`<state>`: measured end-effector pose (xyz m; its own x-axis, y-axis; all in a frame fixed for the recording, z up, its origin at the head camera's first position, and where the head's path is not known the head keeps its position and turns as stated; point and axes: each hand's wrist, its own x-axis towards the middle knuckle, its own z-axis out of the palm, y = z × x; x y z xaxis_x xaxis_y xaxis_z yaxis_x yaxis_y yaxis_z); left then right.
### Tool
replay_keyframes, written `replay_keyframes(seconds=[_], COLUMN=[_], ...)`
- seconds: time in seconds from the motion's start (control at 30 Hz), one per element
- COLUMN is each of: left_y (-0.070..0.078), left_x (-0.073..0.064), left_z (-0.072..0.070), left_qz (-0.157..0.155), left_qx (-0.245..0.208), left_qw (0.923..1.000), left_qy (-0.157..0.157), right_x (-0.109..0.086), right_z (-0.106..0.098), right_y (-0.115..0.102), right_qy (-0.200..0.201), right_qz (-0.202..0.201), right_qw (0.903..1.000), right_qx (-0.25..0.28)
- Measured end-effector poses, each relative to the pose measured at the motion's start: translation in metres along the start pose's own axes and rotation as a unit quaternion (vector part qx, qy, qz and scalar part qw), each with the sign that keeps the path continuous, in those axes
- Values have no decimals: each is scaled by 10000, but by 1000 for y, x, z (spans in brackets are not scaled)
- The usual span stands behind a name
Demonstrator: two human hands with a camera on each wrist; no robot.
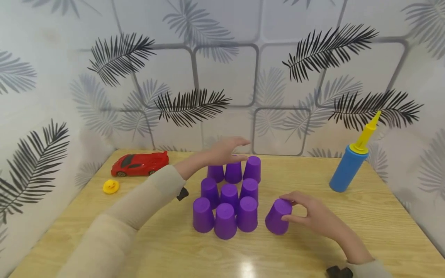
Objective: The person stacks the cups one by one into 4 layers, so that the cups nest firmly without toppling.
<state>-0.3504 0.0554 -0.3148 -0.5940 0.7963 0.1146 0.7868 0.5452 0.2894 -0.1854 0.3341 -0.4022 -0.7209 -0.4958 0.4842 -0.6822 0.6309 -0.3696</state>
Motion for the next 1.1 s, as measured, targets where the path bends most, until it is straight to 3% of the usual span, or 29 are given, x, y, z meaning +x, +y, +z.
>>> replay_keyframes(seconds=[0.07,0.17,0.33,0.43,0.5,0.6,0.77,0.9,1.1], left_y=[3,4,-1,-7,-11,-14,-13,-9,-5], left_x=[-19,-54,-109,-135,-150,-170,-190,-193,-193], left_z=[-8,-13,-1,10,19,30,45,53,57], left_qz=[-59,-191,-416,-554,-649,-671,-712,-718,-783], left_qx=[-420,-1039,-2053,-2553,-2711,-2908,-3018,-2884,-2672], left_qw=[9983,9891,9568,9374,9324,9320,9394,9479,9558], left_qy=[389,1022,2015,2304,2299,2056,1465,1148,946], right_x=[-3,-6,-8,-2,5,17,39,51,59], right_z=[-6,-11,-14,-10,-6,1,11,17,26], right_y=[6,17,31,35,37,43,58,65,74], right_qy=[187,674,1575,1918,2044,2088,1900,1603,1279], right_qz=[194,312,441,640,782,930,972,1057,1087], right_qw=[9995,9966,9857,9788,9754,9734,9767,9809,9852], right_qx=[-143,-353,-401,-314,-271,-181,205,318,361])
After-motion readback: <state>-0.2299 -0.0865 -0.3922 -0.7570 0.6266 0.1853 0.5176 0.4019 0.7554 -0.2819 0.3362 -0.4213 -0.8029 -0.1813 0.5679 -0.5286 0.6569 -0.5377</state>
